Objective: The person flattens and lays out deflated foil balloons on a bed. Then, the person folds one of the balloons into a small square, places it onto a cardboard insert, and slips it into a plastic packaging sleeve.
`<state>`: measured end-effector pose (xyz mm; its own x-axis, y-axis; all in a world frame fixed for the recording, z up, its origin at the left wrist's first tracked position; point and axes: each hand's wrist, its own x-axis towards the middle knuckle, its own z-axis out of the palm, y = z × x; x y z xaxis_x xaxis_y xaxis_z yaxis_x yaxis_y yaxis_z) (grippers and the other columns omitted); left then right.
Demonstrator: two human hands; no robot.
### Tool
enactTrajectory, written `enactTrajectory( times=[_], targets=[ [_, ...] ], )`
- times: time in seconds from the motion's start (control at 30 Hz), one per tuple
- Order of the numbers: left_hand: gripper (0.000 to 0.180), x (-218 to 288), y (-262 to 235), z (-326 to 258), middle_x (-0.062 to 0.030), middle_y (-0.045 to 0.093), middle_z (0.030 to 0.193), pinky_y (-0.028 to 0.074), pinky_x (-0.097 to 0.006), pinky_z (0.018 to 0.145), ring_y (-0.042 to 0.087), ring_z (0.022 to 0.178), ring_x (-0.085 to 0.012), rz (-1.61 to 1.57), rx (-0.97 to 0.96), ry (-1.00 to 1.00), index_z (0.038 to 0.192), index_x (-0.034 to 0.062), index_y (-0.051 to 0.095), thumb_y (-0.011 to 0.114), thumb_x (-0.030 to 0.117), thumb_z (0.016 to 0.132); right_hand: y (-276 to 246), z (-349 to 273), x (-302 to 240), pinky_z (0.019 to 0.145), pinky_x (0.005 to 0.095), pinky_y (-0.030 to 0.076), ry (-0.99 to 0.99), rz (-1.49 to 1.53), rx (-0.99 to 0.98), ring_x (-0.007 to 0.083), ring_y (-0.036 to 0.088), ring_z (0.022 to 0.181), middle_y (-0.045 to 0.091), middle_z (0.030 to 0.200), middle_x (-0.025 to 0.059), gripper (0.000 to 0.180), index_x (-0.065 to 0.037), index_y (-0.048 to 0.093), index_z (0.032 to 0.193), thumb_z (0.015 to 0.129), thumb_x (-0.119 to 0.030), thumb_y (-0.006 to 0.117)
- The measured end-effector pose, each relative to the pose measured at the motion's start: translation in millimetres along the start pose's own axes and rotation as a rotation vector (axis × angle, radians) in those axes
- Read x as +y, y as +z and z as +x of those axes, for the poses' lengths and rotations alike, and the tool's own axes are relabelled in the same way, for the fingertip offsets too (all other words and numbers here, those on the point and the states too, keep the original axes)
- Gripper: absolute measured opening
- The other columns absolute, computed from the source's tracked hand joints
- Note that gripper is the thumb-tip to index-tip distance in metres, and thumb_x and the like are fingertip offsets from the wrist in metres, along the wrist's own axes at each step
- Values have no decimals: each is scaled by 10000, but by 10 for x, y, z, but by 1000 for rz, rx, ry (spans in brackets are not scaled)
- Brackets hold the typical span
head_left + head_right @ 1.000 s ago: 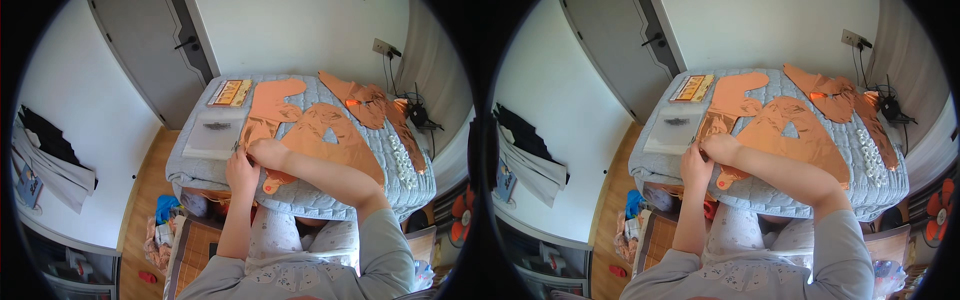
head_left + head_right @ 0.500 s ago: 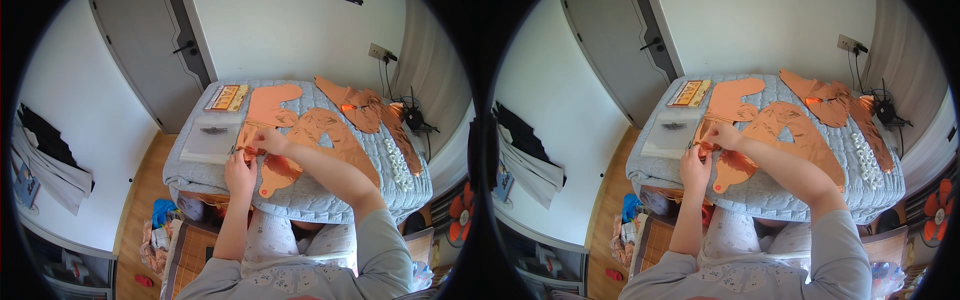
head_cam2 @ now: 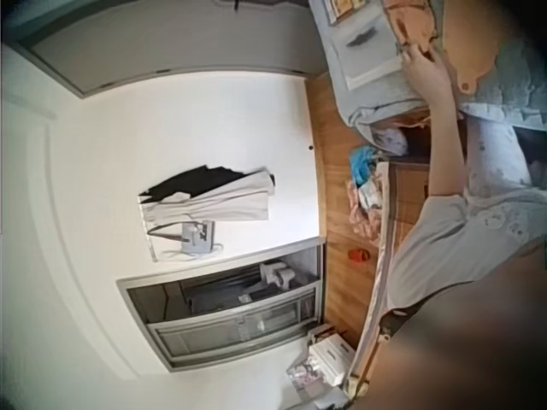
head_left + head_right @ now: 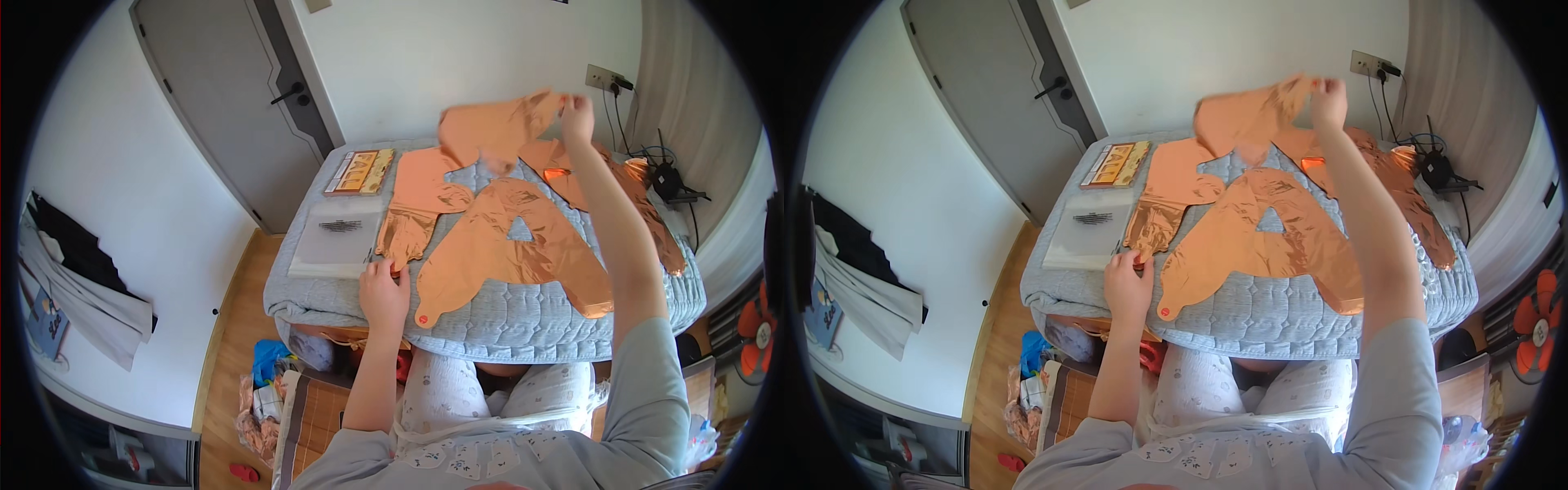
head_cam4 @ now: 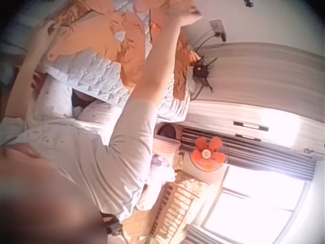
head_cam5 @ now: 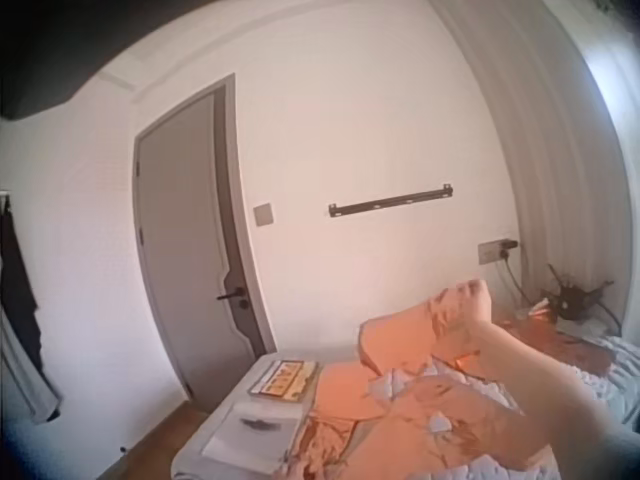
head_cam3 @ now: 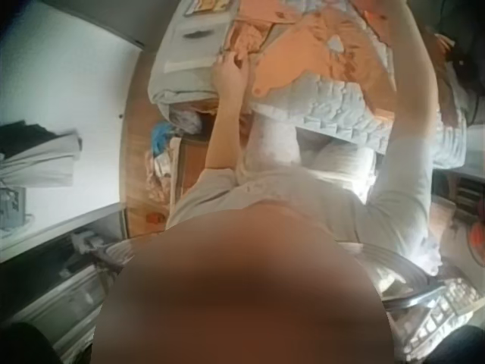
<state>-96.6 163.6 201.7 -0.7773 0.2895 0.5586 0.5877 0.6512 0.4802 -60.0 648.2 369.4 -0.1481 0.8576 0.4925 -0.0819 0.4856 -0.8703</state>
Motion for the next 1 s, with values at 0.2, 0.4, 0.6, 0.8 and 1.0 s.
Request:
enactTrajectory(
  times=[0.2,0.4,0.6,0.8,1.0],
  targets=[
    [301,63,-34,14,-125,688,1073,529,-460,887,646,1037,-366,-2,7,26,1081,64,696,768,276,880,-931,-735,-668,768,354,533,-795,-46,-577,243,676,909,720,1058,82,132,-35,631,1132,1010,-47,582],
    [443,164,-117,-44,-153,609,1144,528,-486,901,627,1075,-390,-45,80,-6,1194,109,678,802,339,836,-1573,-1793,-458,880,479,557,-1215,-332,-1000,344,705,1017,735,1128,115,143,-94,641,1088,957,-137,604],
    [416,690,-93,-444,-119,622,1161,507,-467,902,630,1064,-353,-182,-64,391,1200,123,685,791,306,841,-2043,-2657,-37,789,435,584,-901,-248,-1248,326,713,970,714,1039,104,199,-91,619,1073,888,-98,692],
    [534,1180,32,-672,-98,601,1354,393,-471,1063,575,1242,-300,-329,-331,652,1341,127,643,771,289,849,-2195,-3065,-185,838,442,564,-599,-62,-1297,332,697,973,701,1042,108,209,-89,646,1164,973,-167,680],
    [439,1187,162,-652,-87,637,1336,438,-512,1072,580,1271,-297,-310,-434,817,1253,116,677,744,355,890,-2326,-2853,-497,841,399,556,-166,-4,-1374,276,710,967,722,1064,132,163,-54,663,1119,977,-132,681]
  ],
)
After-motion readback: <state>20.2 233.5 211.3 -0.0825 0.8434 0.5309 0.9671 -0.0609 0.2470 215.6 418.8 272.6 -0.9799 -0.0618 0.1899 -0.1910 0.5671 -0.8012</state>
